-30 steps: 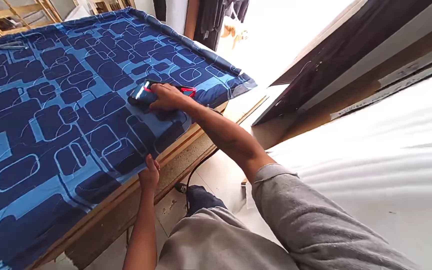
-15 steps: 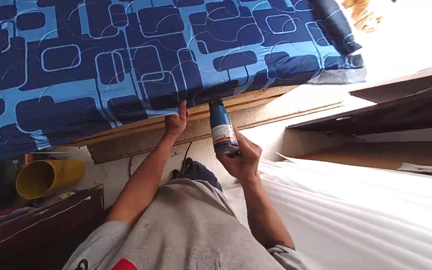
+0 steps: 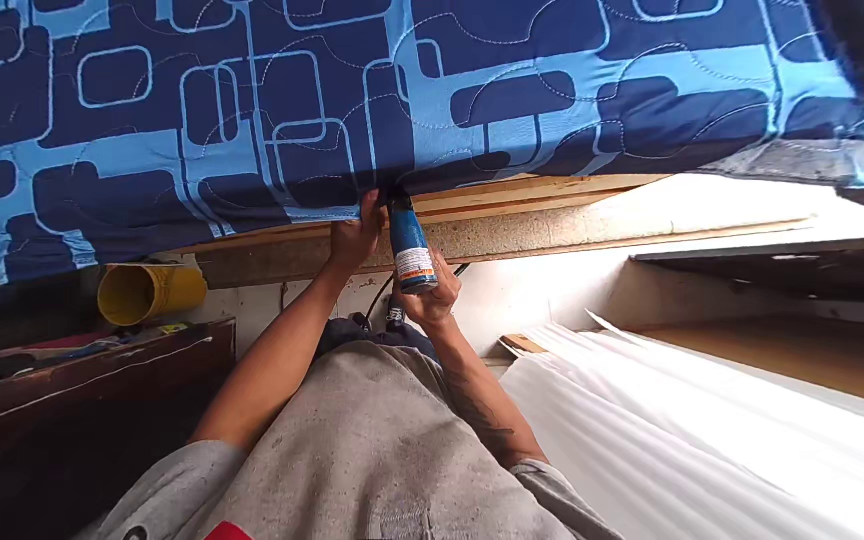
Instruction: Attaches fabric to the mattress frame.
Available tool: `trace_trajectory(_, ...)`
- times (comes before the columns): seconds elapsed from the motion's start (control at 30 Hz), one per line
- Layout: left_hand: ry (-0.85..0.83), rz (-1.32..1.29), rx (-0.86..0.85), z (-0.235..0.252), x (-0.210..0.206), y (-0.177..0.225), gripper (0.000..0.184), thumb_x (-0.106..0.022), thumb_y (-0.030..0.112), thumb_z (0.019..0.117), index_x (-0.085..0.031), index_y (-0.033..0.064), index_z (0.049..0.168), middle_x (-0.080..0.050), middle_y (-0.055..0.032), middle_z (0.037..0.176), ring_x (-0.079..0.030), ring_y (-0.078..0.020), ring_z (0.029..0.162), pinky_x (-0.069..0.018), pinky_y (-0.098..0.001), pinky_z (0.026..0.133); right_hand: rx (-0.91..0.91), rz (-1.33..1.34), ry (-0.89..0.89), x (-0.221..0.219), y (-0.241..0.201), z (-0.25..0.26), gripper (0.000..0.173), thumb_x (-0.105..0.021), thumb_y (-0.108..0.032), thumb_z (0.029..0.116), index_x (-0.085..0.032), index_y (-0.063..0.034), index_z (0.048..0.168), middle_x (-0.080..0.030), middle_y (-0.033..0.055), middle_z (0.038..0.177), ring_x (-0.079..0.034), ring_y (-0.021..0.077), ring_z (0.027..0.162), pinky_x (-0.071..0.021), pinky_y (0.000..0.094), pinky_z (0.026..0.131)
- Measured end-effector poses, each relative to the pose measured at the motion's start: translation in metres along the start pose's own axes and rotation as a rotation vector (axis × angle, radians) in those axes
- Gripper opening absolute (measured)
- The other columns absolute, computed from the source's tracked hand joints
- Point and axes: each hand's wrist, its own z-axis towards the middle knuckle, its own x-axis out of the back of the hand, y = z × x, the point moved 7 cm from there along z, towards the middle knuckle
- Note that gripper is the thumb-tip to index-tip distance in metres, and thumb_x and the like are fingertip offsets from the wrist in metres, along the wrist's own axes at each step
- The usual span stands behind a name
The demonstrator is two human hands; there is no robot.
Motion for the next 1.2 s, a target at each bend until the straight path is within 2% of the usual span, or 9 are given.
trace_trajectory(0.23,-0.166,-0.052,0.024,0.005,-0.004,-0.005,0.037,-0.040,0.026,0.1106,-0.062,-0.0035,0.108,-0.068,-0.0035,0.073,-0.066,-0.0121,0.061,-0.0608,-0.0313,0.062,-0.391,0.166,-0.073,0.017,-0.008,0.000,0.027,-0.075,-0.016,0.0862,-0.067,0.0041,0.103,-0.073,0.0090,0.092,-0.072,0.0134,0.081,-0.0627,0.0334,0.073)
trace_trajectory(0.33,-0.284,-0.125,0.066,0.000,0.011,-0.003,0.034,-0.041,0.024,0.1105,-0.062,-0.0018,0.120,-0.078,-0.0066,0.102,-0.074,-0.0137,0.078,-0.0629,-0.0312,0.072,-0.710,0.539,-0.051,0.033,-0.012,-0.013,0.051,-0.083,-0.018,0.0782,-0.055,0.0003,0.116,-0.072,0.0072,0.088,-0.069,0.0176,0.066,-0.0620,0.0371,0.062)
trace_trajectory(0.4,-0.234,-0.308,0.098,-0.009,0.039,0.000,0.028,-0.048,0.021,0.1075,-0.064,-0.0002,0.117,-0.078,-0.0073,0.101,-0.075,-0.0159,0.079,-0.0633,-0.0327,0.074,-0.773,0.648,-0.076,0.041,-0.016,-0.015,0.063,-0.085,-0.014,0.0736,-0.052,0.0005,0.125,-0.071,0.0103,0.101,-0.067,0.0182,0.069,-0.0605,0.0367,0.063)
trace_trajectory(0.5,0.032,-0.462,0.094,-0.012,0.093,0.011,0.029,-0.053,0.038,0.1058,-0.059,0.0108,0.112,-0.074,-0.0012,0.080,-0.072,-0.0149,0.064,-0.0639,-0.0328,0.063,-0.686,0.500,-0.089,0.049,-0.029,-0.009,0.048,-0.079,-0.013,0.0769,-0.056,-0.0021,0.118,-0.074,0.0077,0.099,-0.065,0.0132,0.062,-0.0574,0.0314,0.055)
trace_trajectory(0.57,0.204,-0.281,0.023,-0.021,0.116,0.020,0.024,-0.047,0.034,0.1085,-0.057,0.0122,0.111,-0.062,0.0059,0.071,-0.058,-0.0065,0.053,-0.0545,-0.0251,0.051,-0.517,0.200,-0.122,0.050,-0.043,0.000,0.043,-0.080,-0.015,0.0787,-0.061,0.0004,0.114,-0.075,0.0067,0.098,-0.069,0.0116,0.071,-0.0605,0.0305,0.063)
trace_trajectory(0.63,0.248,-0.091,-0.053,-0.035,0.122,0.018,0.023,-0.046,0.029,0.1087,-0.054,0.0069,0.111,-0.057,0.0071,0.071,-0.053,-0.0033,0.054,-0.0514,-0.0236,0.051,-0.247,-0.114,-0.249,0.039,-0.058,0.011,0.054,-0.082,-0.027,0.0795,-0.065,0.0067,0.118,-0.075,0.0130,0.104,-0.073,0.0136,0.093,-0.0623,0.0332,0.085)
trace_trajectory(0.73,0.226,0.134,-0.098,-0.028,0.124,-0.001,0.036,-0.047,0.028,0.1088,-0.059,-0.0056,0.110,-0.060,-0.0025,0.072,-0.059,-0.0084,0.059,-0.0563,-0.0306,0.059,0.011,-0.391,-0.385,0.006,-0.055,0.022,0.062,-0.082,-0.033,0.0761,-0.068,0.0045,0.124,-0.073,0.0207,0.105,-0.073,0.0232,0.092,-0.0602,0.0382,0.080)
trace_trajectory(0.93,0.233,0.236,-0.126,-0.009,0.120,-0.026,0.037,-0.048,0.027,0.1091,-0.062,-0.0050,0.097,-0.062,-0.0045,0.067,-0.062,-0.0111,0.058,-0.0570,-0.0319,0.059,0.001,-0.440,-0.468,-0.018,-0.031,0.026,0.062,-0.081,-0.032,0.0758,-0.069,0.0032,0.126,-0.073,0.0197,0.101,-0.072,0.0235,0.085,-0.0595,0.0375,0.073)
trace_trajectory(1.2,0.267,0.112,-0.207,-0.009,0.117,-0.032,0.033,-0.051,0.022,0.1078,-0.057,-0.0101,0.108,-0.069,-0.0049,0.074,-0.070,-0.0112,0.061,-0.0628,-0.0332,0.060,-0.012,-0.413,-0.568,-0.036,-0.039,0.027,0.061,-0.078,-0.032,0.0765,-0.069,0.0024,0.126,-0.073,0.0190,0.101,-0.072,0.0233,0.082,-0.0582,0.0375,0.067)
